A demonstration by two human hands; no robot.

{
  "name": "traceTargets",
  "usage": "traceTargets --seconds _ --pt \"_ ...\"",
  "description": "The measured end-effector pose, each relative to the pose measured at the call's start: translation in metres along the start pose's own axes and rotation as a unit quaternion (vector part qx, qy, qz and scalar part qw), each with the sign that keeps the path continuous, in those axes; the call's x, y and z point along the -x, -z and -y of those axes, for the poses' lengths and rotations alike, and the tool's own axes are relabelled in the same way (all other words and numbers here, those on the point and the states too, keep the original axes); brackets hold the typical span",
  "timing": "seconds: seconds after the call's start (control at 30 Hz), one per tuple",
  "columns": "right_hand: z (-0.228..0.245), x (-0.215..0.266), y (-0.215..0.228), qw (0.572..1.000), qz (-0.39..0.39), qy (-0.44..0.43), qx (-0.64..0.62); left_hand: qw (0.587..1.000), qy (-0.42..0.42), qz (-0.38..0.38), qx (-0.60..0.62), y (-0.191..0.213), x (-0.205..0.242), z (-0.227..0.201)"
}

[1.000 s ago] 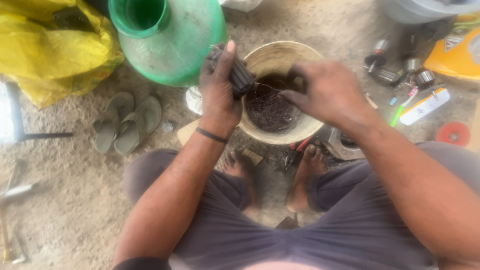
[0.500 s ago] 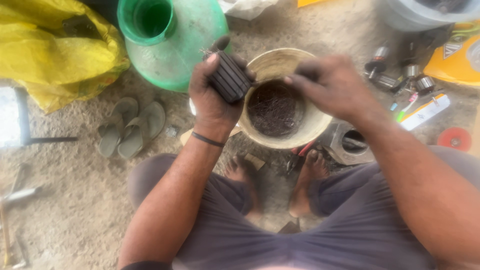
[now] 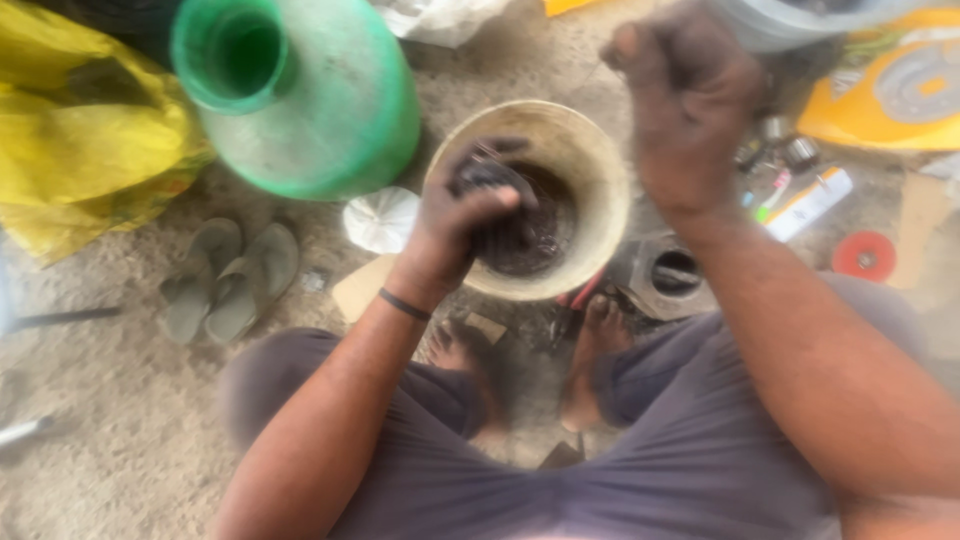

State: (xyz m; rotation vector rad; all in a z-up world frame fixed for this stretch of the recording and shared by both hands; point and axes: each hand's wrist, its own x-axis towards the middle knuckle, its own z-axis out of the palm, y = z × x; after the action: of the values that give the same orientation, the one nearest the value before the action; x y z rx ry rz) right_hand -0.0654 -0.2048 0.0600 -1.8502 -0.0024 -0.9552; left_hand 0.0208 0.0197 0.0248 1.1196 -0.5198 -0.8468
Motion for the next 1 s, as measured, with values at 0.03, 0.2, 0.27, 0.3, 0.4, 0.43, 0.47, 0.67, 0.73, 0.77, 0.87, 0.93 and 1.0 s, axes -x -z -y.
traceTargets --seconds 0.03,0.2,0.27,0.3,0.4,0.43,0.47,0.67,0.73,0.77,0.87,0.93,1.0 --pt "-0.001 0.001 0.000 1.000 -0.008 -0.006 -0.014 0.998 -0.004 0.015 -0.067 -0.006 0.000 0.006" --pt "-0.001 0.000 0.012 0.994 -0.063 -0.091 -0.002 0.980 0.049 0.115 -0.157 -0.034 0.003 0.019" --pt "0.004 0.000 0.016 0.995 -0.052 -0.084 -0.011 0.967 0.145 0.077 -0.196 -0.043 0.003 0.018" --pt "0.006 0.000 0.017 0.994 -0.046 -0.091 -0.035 0.953 0.202 0.041 -0.220 -0.046 0.002 0.019" --pt "0.013 0.003 0.016 0.977 -0.033 -0.160 -0.135 0.961 0.193 0.012 -0.196 -0.039 -0.001 0.024" --pt "0.016 0.003 0.014 0.966 -0.029 -0.190 -0.172 0.972 0.160 0.014 -0.174 -0.035 -0.002 0.026" --pt "0.018 0.001 0.014 0.953 -0.028 -0.216 -0.210 0.980 0.138 0.020 -0.143 -0.029 -0.003 0.028" --pt "0.030 -0.023 0.016 0.958 0.146 -0.181 0.166 0.995 0.079 -0.002 -0.057 -0.016 -0.003 0.039" --pt "0.032 -0.026 0.013 0.898 0.280 -0.172 0.294 0.996 0.062 -0.013 -0.060 -0.014 -0.003 0.038" --pt "0.033 -0.025 0.009 0.869 0.337 -0.227 0.283 0.997 0.051 -0.020 -0.059 -0.013 -0.003 0.037" --pt "0.036 -0.016 0.001 0.805 0.442 -0.266 0.294 0.995 0.020 -0.033 -0.088 -0.011 -0.003 0.036" --pt "0.037 -0.014 -0.002 0.787 0.467 -0.225 0.335 0.988 -0.002 -0.031 -0.150 -0.011 -0.003 0.034" --pt "0.036 -0.012 -0.003 0.780 0.465 -0.164 0.386 0.985 0.001 -0.028 -0.168 -0.013 -0.003 0.035"
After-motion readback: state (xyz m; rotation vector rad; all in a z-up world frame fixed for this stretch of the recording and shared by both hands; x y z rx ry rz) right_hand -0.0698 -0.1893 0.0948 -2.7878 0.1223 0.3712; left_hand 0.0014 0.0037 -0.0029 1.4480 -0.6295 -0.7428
